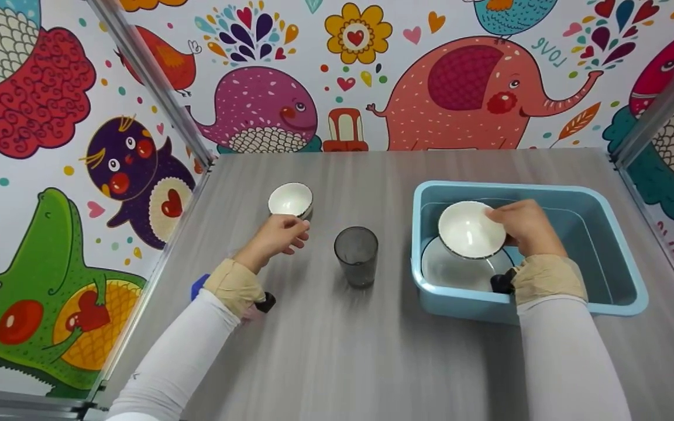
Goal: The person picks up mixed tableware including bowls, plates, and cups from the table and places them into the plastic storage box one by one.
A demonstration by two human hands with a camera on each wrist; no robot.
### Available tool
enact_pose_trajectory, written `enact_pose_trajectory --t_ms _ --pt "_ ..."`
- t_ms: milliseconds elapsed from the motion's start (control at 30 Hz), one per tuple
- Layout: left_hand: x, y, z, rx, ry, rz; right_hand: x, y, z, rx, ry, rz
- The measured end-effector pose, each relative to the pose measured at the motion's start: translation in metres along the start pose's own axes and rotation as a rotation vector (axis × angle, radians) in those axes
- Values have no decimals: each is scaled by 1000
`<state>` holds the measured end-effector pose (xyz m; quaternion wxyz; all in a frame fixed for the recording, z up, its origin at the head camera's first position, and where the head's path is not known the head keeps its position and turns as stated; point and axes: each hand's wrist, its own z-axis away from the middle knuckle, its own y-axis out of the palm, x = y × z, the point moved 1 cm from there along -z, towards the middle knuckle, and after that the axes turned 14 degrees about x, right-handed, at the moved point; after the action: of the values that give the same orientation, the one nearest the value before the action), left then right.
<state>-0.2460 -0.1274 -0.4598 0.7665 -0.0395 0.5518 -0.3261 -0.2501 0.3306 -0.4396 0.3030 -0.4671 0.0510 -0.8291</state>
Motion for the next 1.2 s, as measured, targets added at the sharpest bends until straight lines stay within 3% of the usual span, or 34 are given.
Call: enact_pose_trajectory --t_ms 300,600,967,1200 --pt "5 4 -7 -25 -3 48 -5 4 -5 -19 -13 11" --pt "5 8 -11 -31 -5 134 -10 3 -7 17 15 32" --pt "9 5 -22 -35 -48 370 -10 2 -11 27 -1 15" --pt "14 7 -26 -63 -72 420 -14 3 -15 61 43 25"
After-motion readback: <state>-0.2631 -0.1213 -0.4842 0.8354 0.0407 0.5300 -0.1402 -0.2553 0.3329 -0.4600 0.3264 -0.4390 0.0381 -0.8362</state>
